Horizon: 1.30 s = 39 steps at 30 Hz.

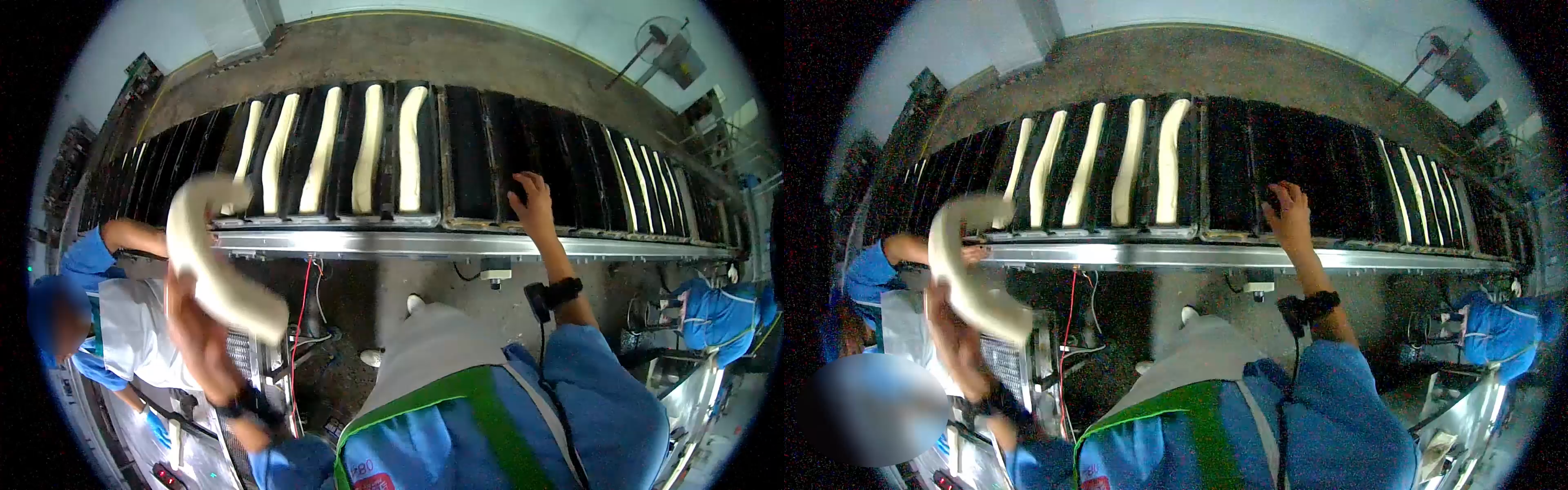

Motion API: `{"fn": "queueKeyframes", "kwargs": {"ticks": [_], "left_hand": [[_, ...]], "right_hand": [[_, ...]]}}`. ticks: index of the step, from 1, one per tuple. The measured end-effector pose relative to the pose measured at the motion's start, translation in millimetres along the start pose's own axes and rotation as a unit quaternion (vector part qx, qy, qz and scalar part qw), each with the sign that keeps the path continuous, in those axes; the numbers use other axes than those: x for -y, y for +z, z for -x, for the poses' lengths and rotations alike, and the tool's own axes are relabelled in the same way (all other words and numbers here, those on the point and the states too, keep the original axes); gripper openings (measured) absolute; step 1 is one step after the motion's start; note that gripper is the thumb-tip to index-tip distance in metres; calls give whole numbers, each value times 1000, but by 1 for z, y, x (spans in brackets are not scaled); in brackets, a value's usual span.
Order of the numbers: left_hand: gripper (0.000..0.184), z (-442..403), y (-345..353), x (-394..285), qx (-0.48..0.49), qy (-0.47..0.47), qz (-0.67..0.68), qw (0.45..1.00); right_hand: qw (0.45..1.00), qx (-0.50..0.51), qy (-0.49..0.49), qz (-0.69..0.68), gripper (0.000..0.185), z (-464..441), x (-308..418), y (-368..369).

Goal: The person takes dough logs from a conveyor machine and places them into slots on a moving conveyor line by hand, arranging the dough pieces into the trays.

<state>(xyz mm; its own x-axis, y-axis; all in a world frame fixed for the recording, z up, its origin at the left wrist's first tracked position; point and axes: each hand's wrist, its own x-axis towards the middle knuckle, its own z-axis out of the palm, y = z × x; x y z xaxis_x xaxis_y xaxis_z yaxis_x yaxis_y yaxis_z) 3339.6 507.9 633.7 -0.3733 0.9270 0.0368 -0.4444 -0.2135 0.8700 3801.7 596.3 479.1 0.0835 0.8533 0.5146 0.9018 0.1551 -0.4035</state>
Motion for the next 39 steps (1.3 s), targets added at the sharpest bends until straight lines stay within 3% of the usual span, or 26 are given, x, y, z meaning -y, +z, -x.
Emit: {"fn": "queueKeyframes", "kwargs": {"ticks": [1, 4, 5, 7, 9, 11, 13, 14, 16, 17, 19, 20, 21, 25, 27, 29, 31, 33, 35, 36, 37, 38, 39], "left_hand": [[42, -23, 34, 3, 63, -34, 5, 997], [40, -52, 132, 29, 260, 30, 40, 964], [37, -69, 152, 39, 269, -69, 91, 956], [33, -72, 189, 77, 269, -113, 53, 955], [35, -110, 188, 164, 334, -199, 53, 920], [39, -99, 187, 222, 316, -205, -103, 921], [42, -71, 170, 260, 283, -105, -313, 901], [41, -65, 166, 260, 338, -106, -338, 872], [37, -62, 159, 255, 413, -69, -442, 793], [33, -67, 157, 256, 421, 21, -523, 741], [30, -85, 153, 252, 427, 68, -599, 674], [23, -86, 147, 254, 455, 167, -589, 647], [18, -85, 142, 255, 478, 160, -653, 566], [14, -95, 114, 266, 403, 145, -742, 515], [15, -86, 102, 248, 399, 152, -662, 616], [14, -79, 85, 237, 381, 206, -612, 661], [18, -60, 72, 214, 372, 192, -606, 677], [18, -45, 46, 196, 331, 113, -601, 718], [19, -37, -2, 192, 318, 92, -572, 750], [19, -27, -19, 183, 282, 29, -549, 786], [19, -14, -35, 176, 241, -31, -518, 820], [19, -5, -69, 186, 201, -31, -472, 858], [19, 6, -93, 185, 165, -29, -477, 863]], "right_hand": [[1000, 7, 19, 18, 38, 7, -6, -7], [998, 17, 48, 47, 37, 24, -21, -24], [997, 25, 53, 50, 37, 29, -24, -29], [996, 32, 61, 56, 35, 37, -29, -39], [995, 41, 71, 63, 33, 42, -27, -49], [995, 40, 69, 67, 33, 46, -22, -59], [995, 34, 64, 67, 35, 55, -28, -64], [996, 23, 52, 64, 37, 57, -33, -63], [994, 22, 71, 78, 38, 60, -41, -60], [992, 20, 83, 94, 38, 61, -45, -59], [994, 19, 78, 78, 39, 55, -53, -46], [992, 22, 84, 95, 39, 57, -57, -45], [989, 24, 92, 115, 40, 60, -63, -45], [970, 2, 156, 184, 42, 68, -102, -25], [970, 1, 169, 174, 37, 69, -97, -19], [961, 6, 161, 226, 32, 66, -80, -6], [952, 25, 165, 258, 30, 58, -63, -5], [952, 87, 204, 211, 31, 52, -50, 0], [954, 94, 178, 222, 32, 54, -50, 13], [953, 122, 208, 184, 33, 47, -39, 10], [963, 113, 168, 180, 33, 51, -46, 16], [966, 107, 175, 158, 34, 49, -43, 22], [971, 124, 162, 129, 36, 45, -33, 18]]}}
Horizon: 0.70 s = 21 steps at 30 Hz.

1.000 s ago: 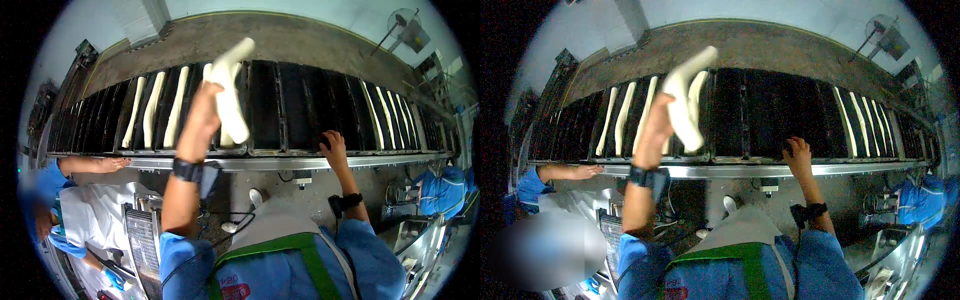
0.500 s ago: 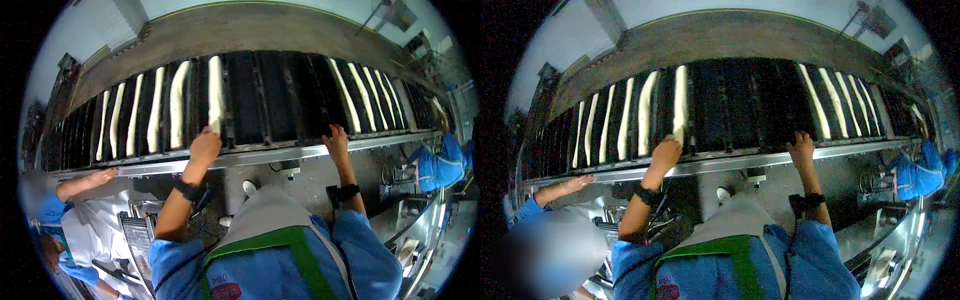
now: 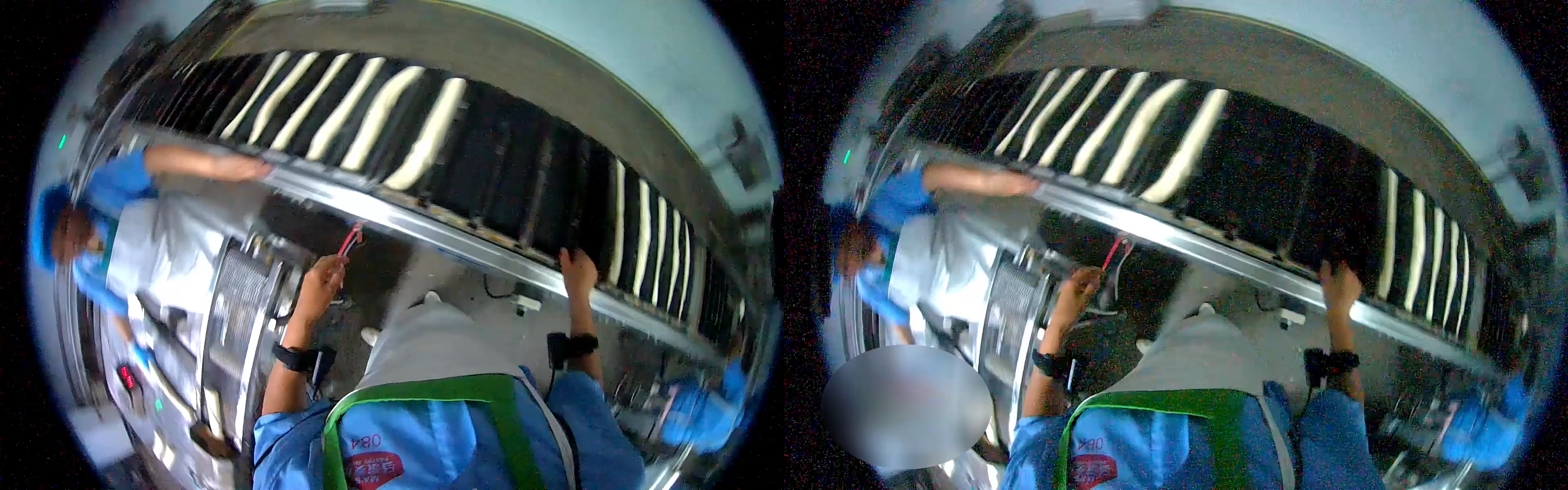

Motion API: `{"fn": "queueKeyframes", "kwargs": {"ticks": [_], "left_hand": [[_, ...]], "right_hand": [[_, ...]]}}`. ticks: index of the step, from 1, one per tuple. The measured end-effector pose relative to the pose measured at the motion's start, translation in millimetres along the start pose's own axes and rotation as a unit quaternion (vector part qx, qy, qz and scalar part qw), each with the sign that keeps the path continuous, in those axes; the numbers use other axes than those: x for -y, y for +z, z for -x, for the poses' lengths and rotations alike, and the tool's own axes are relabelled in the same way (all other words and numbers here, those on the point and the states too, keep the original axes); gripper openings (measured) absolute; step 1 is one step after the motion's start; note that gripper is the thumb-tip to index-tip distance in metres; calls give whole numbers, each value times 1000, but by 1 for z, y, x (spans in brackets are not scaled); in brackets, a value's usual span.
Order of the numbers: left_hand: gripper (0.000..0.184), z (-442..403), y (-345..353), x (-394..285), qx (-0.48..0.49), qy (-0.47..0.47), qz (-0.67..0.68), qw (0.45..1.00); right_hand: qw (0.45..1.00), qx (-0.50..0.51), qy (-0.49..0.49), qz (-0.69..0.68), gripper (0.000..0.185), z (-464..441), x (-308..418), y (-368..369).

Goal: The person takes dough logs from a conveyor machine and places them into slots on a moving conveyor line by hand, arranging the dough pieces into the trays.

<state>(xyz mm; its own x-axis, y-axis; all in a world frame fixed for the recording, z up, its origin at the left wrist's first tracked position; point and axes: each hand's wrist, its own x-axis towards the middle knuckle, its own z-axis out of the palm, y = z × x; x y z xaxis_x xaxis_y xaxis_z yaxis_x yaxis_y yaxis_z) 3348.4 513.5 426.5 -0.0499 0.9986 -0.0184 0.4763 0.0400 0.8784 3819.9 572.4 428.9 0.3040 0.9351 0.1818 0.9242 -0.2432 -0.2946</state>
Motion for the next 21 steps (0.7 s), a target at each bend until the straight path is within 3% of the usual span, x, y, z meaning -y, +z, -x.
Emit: {"fn": "queueKeyframes", "kwargs": {"ticks": [1, 4, 6, 7, 9, 10, 11, 13, 14, 15, 17, 20, 21], "left_hand": [[20, 18, -8, 14, -15, -33, -18, 999], [22, 64, -24, 57, -87, -115, -50, 988], [23, 99, -36, 105, -159, -116, -86, 977], [23, 111, -42, 83, -203, -163, -80, 962], [22, 141, -55, 118, -260, -169, -126, 942], [23, 155, -54, 149, -289, -146, -169, 931], [23, 171, -58, 184, -312, -166, -167, 921], [27, 203, -68, 237, -404, -162, -316, 843], [36, 208, -85, 180, -483, -235, -123, 834], [44, 219, -94, 165, -516, -297, -248, 764], [51, 257, -116, 189, -567, -345, -338, 667], [53, 312, -155, 206, -547, -491, -342, 585], [48, 326, -165, 211, -545, -515, -354, 559]], "right_hand": [[997, 7, -4, 77, 38, -4, -4, 11], [997, 60, 8, 41, 37, -6, 13, 10], [989, 8, -53, 136, 38, -18, -8, 44], [994, 19, -69, 86, 41, -17, -2, 40], [981, 133, -50, 130, 40, -16, 27, 26], [994, 33, -71, 80, 44, -23, 18, 43], [991, 40, -102, 76, 44, -29, 15, 51], [994, 84, -62, 27, 45, -41, 5, 64], [993, 98, -58, 16, 45, -44, 12, 70], [992, 113, -53, 5, 46, -45, 22, 74], [986, 45, -98, 124, 49, -26, 47, 60], [987, 21, -106, 118, 55, -27, 67, 64], [980, -7, -152, 128, 57, -37, 62, 76]]}}
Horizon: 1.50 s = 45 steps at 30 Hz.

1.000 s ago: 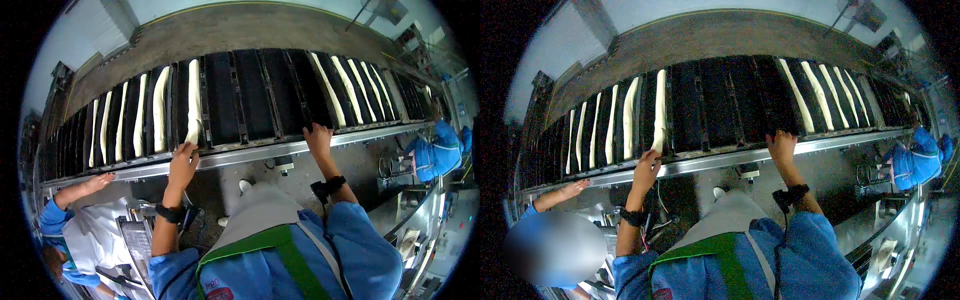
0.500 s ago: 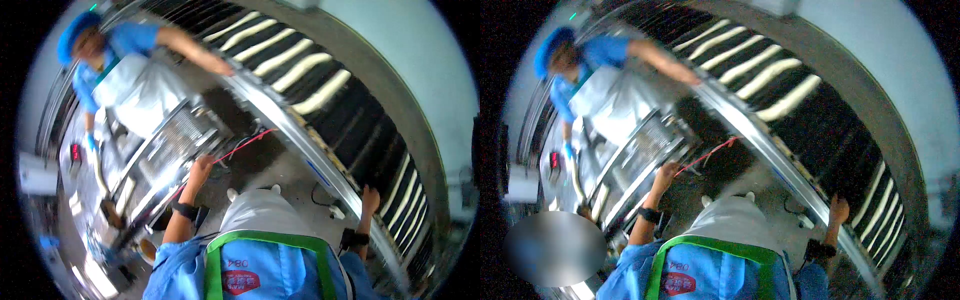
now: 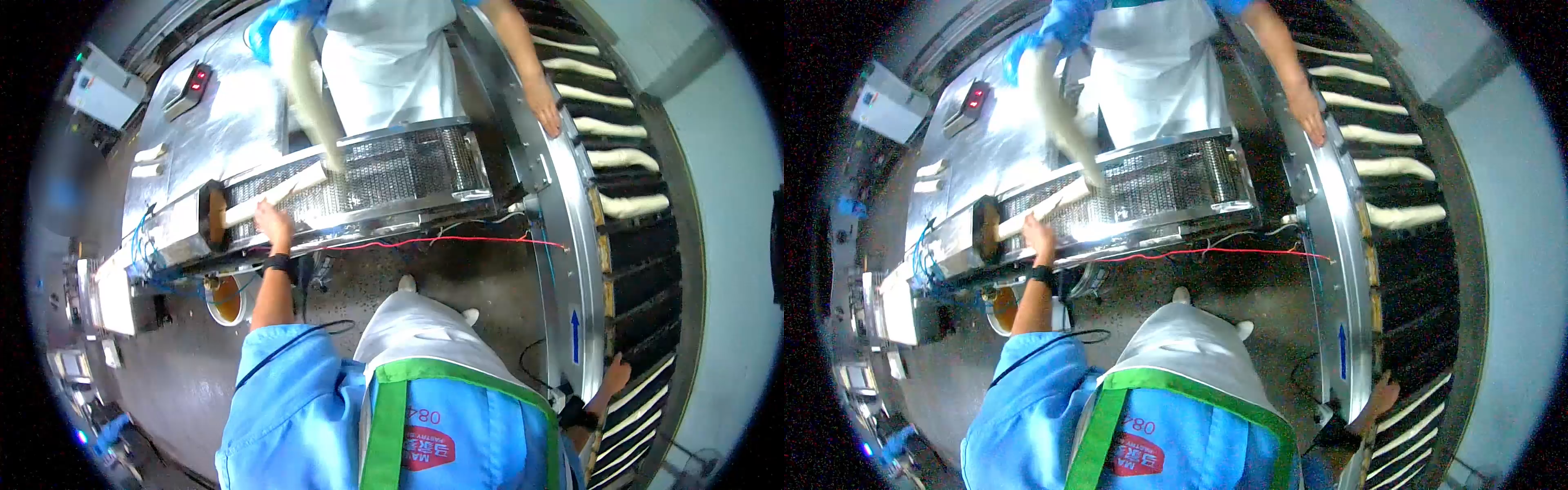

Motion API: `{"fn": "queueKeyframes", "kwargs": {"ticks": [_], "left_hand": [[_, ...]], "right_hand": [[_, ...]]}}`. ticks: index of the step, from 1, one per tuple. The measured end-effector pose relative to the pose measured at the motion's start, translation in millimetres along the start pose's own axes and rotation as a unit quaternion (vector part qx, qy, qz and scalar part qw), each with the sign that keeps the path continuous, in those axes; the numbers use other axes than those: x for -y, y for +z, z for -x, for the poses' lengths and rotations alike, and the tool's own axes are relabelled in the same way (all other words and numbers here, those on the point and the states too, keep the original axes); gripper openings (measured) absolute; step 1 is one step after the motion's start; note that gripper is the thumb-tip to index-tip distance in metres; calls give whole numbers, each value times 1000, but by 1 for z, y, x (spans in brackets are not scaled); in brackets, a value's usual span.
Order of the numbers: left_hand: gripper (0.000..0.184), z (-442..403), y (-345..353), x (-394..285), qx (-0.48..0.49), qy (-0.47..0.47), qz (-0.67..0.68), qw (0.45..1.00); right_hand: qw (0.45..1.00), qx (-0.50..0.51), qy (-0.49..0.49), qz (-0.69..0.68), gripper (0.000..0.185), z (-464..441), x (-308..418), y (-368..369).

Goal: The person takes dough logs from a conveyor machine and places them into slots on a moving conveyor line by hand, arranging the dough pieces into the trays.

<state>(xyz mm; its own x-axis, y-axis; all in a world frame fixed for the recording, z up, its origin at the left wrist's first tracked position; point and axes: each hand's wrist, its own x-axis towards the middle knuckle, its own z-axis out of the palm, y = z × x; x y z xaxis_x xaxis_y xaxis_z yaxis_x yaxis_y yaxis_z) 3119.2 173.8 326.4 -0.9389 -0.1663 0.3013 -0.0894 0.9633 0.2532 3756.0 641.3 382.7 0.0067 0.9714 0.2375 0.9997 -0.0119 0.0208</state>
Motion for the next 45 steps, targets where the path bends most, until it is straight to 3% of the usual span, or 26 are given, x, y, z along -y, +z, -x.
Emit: {"fn": "queueKeyframes", "kwargs": {"ticks": [1, 2, 3, 4, 5, 6, 7, 8, 9, 13, 15, 17, 19, 21, 23, 27, 29, 31, 33, 35, 39, 40, 41, 43, 44, 45], "left_hand": [[43, -20, 14, 28, 28, 16, -5, 999], [35, -43, 72, 80, -42, 75, -109, 990], [37, -56, 66, 94, 33, 222, -234, 946], [39, -68, 57, 106, 78, 378, -325, 864], [45, -90, 88, 145, 68, 325, -168, 928], [49, -76, 44, 107, 156, 233, -128, 951], [49, -66, -3, 82, 219, 163, -154, 950], [49, -96, 38, 103, 229, 217, -152, 937], [48, -91, 12, 86, 240, 234, -239, 911], [43, -83, -29, 64, 165, 316, -194, 914], [40, -91, -49, 44, 338, 278, -137, 888], [44, -90, -78, 20, 454, 239, 19, 858], [46, -62, -120, -20, 440, 261, 53, 857], [51, -29, -162, -70, 528, 112, 310, 783], [59, 24, -195, -112, 492, 94, 401, 767], [65, 95, -248, -220, 547, 213, 538, 606], [65, 118, -269, -274, 553, 236, 491, 631], [64, 151, -284, -326, 582, 291, 518, 555], [64, 193, -288, -378, 526, 356, 553, 539], [56, 231, -306, -433, 608, 416, 507, 448], [45, 316, -275, -517, 624, 421, 471, 460], [49, 333, -259, -532, 584, 485, 401, 512], [52, 350, -238, -544, 537, 541, 326, 558], [61, 375, -136, -553, 271, 683, 362, 573], [68, 375, -144, -545, 356, 652, 334, 580], [59, 376, -137, -537, 413, 612, 350, 577]], "right_hand": [[1000, -4, 0, 3, 55, -6, 11, -2], [994, 88, 55, -19, 52, 3, 47, -42], [998, 12, 12, -55, 48, 8, 45, -39], [991, 76, 19, -113, 47, 13, 55, -52], [992, 75, 29, -93, 48, 13, 54, -43], [987, 68, 13, -148, 49, 20, 56, -50], [994, 70, -13, -86, 50, 20, 58, -45], [992, 105, -2, -71, 47, 15, 69, -52], [994, 88, -7, -62, 43, 18, 70, -51], [996, 71, -47, -8, 43, 36, 76, -56], [997, 68, -41, -18, 44, 43, 80, -59], [996, 67, -43, -27, 46, 37, 79, -59], [991, 0, -120, -55, 54, 35, 72, -56], [989, 2, -118, -91, 49, 27, 77, -68], [977, -29, -151, -145, 42, 25, 64, -68], [962, -28, -176, -205, 37, 24, 45, -72], [963, -18, -169, -209, 35, 28, 36, -80], [955, 20, -167, -246, 34, 28, 25, -83], [951, 30, -187, -244, 32, 29, 16, -90], [948, 54, -192, -249, 31, 24, 7, -100], [941, 77, -214, -249, 32, 20, -24, -103], [942, 75, -212, -250, 32, 18, -33, -102], [942, 75, -210, -250, 32, 17, -41, -101], [943, 86, -198, -253, 32, 11, -52, -112], [945, 84, -193, -252, 32, 7, -57, -115], [943, 91, -196, -252, 32, 3, -59, -114]]}}
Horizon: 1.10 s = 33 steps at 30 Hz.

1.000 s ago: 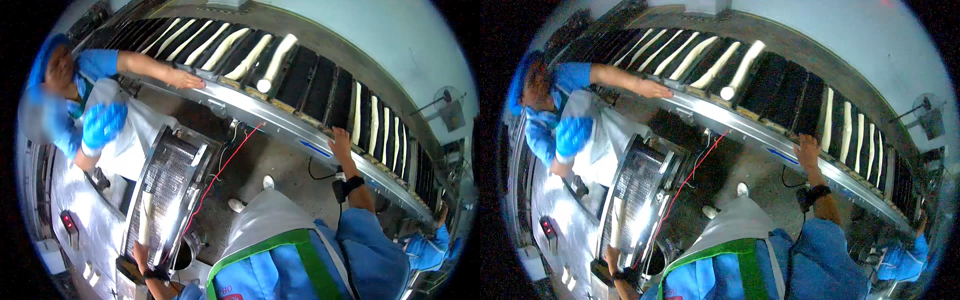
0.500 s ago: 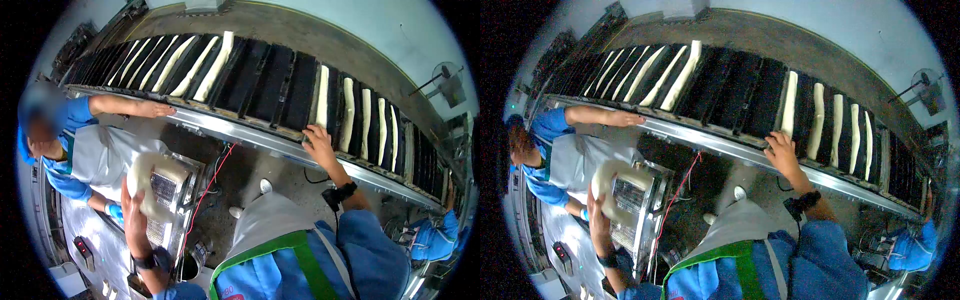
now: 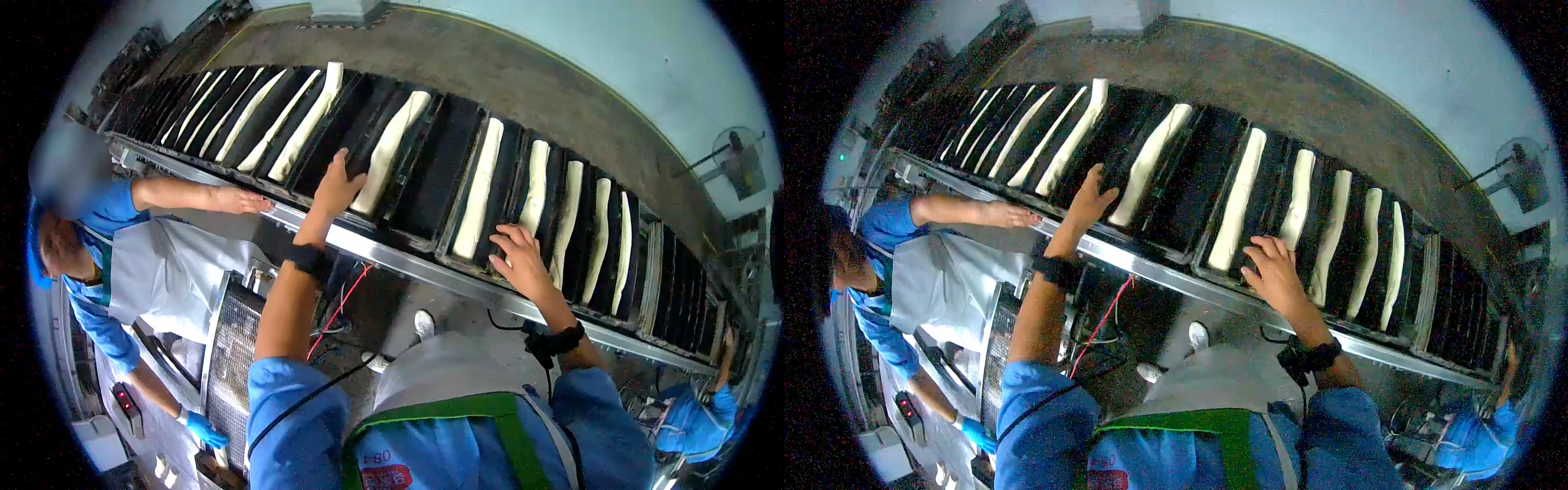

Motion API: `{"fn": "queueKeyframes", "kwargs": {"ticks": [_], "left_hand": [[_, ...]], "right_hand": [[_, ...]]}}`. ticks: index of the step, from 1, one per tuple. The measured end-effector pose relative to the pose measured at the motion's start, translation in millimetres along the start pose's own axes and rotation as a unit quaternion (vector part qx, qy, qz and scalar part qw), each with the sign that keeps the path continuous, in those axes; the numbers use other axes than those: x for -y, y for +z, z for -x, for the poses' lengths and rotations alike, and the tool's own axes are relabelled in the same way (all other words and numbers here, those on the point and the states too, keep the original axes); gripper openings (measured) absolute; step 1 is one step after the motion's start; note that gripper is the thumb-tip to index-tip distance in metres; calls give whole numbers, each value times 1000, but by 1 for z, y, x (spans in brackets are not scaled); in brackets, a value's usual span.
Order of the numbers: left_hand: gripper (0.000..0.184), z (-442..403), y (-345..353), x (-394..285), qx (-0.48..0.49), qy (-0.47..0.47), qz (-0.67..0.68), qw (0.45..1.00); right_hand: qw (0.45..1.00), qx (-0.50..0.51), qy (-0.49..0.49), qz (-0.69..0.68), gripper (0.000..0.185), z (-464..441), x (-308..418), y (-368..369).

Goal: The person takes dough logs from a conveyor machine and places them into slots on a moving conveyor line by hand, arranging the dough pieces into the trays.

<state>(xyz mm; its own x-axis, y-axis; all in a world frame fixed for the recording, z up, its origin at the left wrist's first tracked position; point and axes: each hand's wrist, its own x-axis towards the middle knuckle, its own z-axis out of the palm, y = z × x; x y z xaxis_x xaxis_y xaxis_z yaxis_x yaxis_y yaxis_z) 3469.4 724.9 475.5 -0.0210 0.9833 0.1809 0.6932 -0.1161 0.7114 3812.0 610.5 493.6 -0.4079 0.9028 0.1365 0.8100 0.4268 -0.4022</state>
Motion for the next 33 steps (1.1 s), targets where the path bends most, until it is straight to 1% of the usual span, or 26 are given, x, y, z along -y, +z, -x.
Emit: {"fn": "queueKeyframes", "kwargs": {"ticks": [2, 3, 4, 6, 7, 8, 9, 11, 12, 13, 14, 15, 16, 17, 18, 19, 20, 21, 22, 23, 25, 26, 28, 29, 32, 33], "left_hand": [[42, 21, -8, -3, 72, -20, -102, 992], [29, 32, -13, -4, 85, 2, -141, 986], [26, 44, -12, 2, 63, 12, -167, 984], [24, 75, -24, -10, -13, 85, -145, 986], [22, 89, -23, 4, -1, 29, -124, 992], [21, 112, -31, -12, -15, 21, -132, 991], [21, 133, -35, -13, -22, 12, -122, 992], [20, 179, -43, -11, -33, -29, -77, 996], [20, 208, -43, 6, -46, -42, -64, 996], [20, 235, -44, 5, -66, -84, -60, 993], [20, 269, -44, 0, -91, -133, -58, 985], [20, 297, -43, 4, -110, -184, -61, 975], [19, 322, -43, 6, -131, -233, -60, 962], [19, 341, -45, 3, -154, -294, 24, 943], [19, 364, -43, -2, -177, -345, 115, 915], [20, 389, -51, 24, -227, -329, -2, 917], [21, 413, -53, 36, -258, -339, -2, 905], [21, 434, -57, 41, -288, -333, -35, 897], [21, 452, -58, 42, -312, -324, -69, 890], [21, 466, -60, 40, -326, -334, -71, 882], [21, 492, -65, 38, -354, -360, -14, 863], [21, 499, -78, 40, -360, -369, -8, 857], [20, 516, -89, 41, -371, -438, 22, 819], [20, 529, -93, 47, -375, -441, 25, 815], [21, 565, -98, 70, -465, -454, 69, 757], [21, 573, -106, 70, -449, -475, 52, 755]], "right_hand": [[999, -20, -25, -16, 32, -7, -2, 0], [996, -26, -63, -48, 32, -14, 0, 3], [998, 0, -60, -36, 32, -19, 8, 6], [995, 21, -90, -31, 37, -35, 27, 12], [994, 17, -109, -24, 39, -42, 35, 19], [991, 12, -131, -18, 42, -48, 41, 29], [988, 16, -150, 10, 46, -53, 43, 39], [982, 9, -175, 64, 43, -63, 46, 54], [977, 9, -190, 100, 42, -67, 49, 59], [973, -26, -205, 102, 36, -70, 50, 59], [981, 59, -158, 94, 31, -73, 61, 46], [965, -105, -237, 42, 19, -78, 50, 57], [964, -89, -252, 13, 18, -82, 42, 54], [971, -46, -232, 25, 19, -84, 38, 45], [968, -69, -227, 77, 20, -86, 23, 52], [962, -92, -237, 105, 22, -101, 36, 63], [969, -44, -211, 120, 21, -102, 57, 54], [953, -111, -256, 121, 22, -106, 53, 64], [964, -52, -226, 130, 20, -105, 64, 57], [964, -56, -224, 132, 19, -107, 63, 57], [961, -70, -231, 133, 19, -103, 64, 58], [960, -65, -232, 141, 19, -113, 77, 53], [958, -80, -238, 142, 18, -120, 74, 57], [958, -74, -242, 137, 16, -124, 74, 58], [959, -68, -230, 154, 15, -119, 89, 53], [961, -56, -216, 162, 15, -117, 96, 52]]}}
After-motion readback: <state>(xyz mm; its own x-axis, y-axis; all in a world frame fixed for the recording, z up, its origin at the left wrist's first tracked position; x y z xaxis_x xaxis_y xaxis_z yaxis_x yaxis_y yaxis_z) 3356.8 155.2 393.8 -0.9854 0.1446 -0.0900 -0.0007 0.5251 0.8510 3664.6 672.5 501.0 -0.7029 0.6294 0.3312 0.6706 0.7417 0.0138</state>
